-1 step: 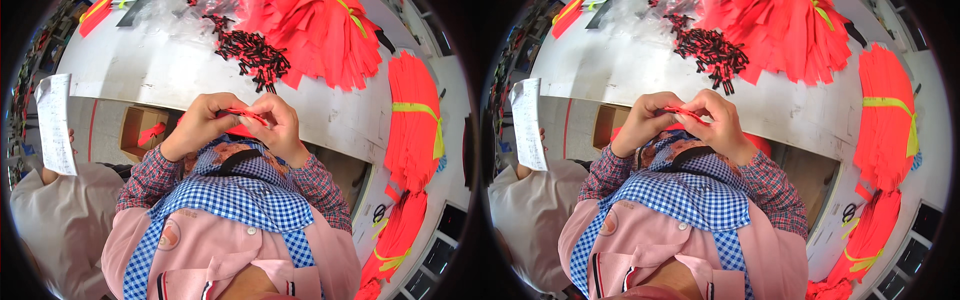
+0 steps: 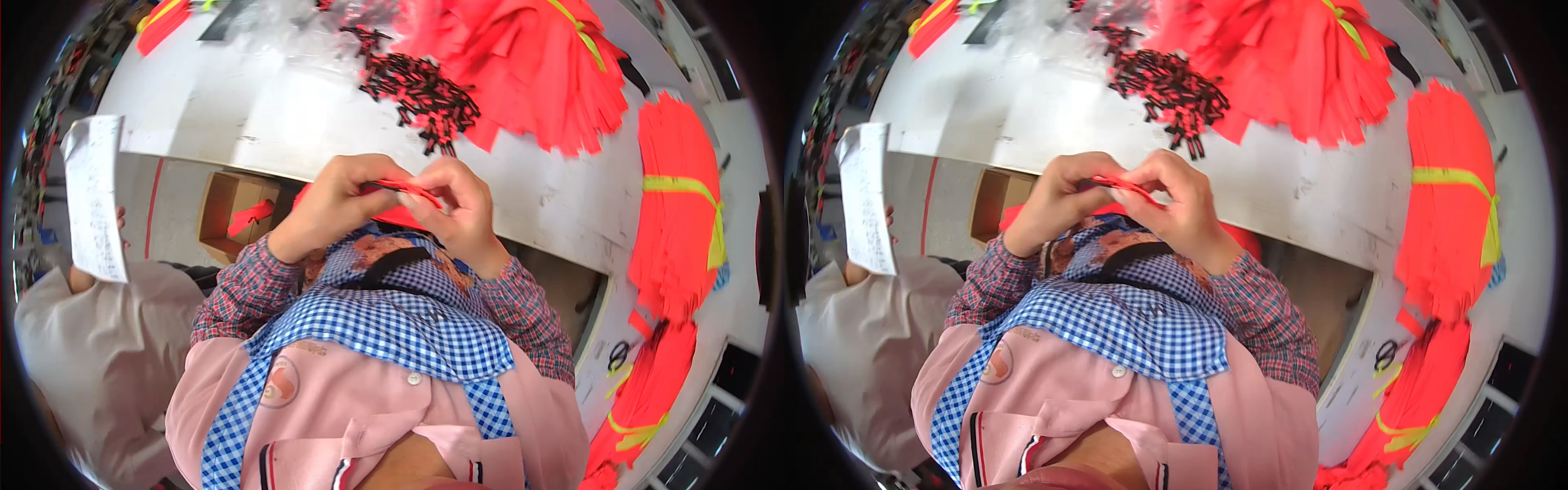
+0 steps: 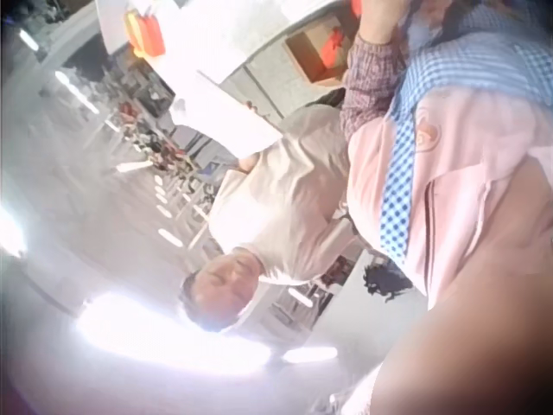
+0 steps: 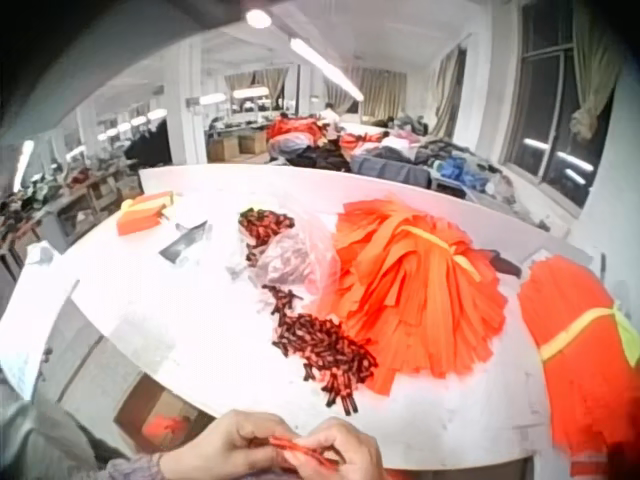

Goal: Attaching small black plastic clips to neon pink fabric strips at a factory workstation.

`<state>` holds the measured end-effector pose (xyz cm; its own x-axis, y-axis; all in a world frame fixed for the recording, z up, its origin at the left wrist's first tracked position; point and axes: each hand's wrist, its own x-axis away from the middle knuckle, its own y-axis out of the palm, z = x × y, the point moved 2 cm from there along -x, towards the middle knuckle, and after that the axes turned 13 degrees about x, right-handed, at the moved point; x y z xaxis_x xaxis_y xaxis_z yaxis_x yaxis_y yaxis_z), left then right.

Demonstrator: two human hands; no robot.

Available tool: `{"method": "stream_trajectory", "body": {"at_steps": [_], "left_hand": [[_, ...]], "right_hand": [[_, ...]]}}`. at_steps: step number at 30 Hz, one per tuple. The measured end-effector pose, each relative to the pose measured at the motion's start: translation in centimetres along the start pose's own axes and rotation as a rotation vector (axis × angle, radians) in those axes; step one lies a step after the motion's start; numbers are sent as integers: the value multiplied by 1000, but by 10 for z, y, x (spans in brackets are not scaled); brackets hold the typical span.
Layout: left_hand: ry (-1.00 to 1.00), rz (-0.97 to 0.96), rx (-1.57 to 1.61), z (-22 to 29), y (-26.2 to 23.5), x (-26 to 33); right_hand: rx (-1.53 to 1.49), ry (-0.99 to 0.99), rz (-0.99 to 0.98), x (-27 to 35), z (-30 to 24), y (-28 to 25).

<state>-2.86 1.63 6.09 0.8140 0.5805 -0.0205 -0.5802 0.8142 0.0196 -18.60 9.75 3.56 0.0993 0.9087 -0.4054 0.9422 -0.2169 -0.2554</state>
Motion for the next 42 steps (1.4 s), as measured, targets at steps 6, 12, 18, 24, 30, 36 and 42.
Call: {"method": "stream_trajectory", "body": {"at_steps": [6, 12, 18, 24, 30, 36, 42], "left_hand": [[221, -5, 27, 10, 1, -1], [58, -96, 41, 22, -3, 4], [233, -77, 83, 37, -10, 6], [276, -147, 109, 39, -9, -1], [427, -30, 18, 39, 1, -5], [611, -38, 42, 58, 16, 1], [709, 173, 25, 74, 8, -9]], "right_hand": [[-8, 42, 67, -2, -7, 1], [1, 57, -7, -4, -9, 2], [-44, 26, 52, -5, -14, -10], [-82, 24, 100, -2, -15, -10], [-153, 49, 35, -2, -9, -13], [93, 172, -207, 6, -11, 9], [46, 44, -221, -14, -3, 22]]}}
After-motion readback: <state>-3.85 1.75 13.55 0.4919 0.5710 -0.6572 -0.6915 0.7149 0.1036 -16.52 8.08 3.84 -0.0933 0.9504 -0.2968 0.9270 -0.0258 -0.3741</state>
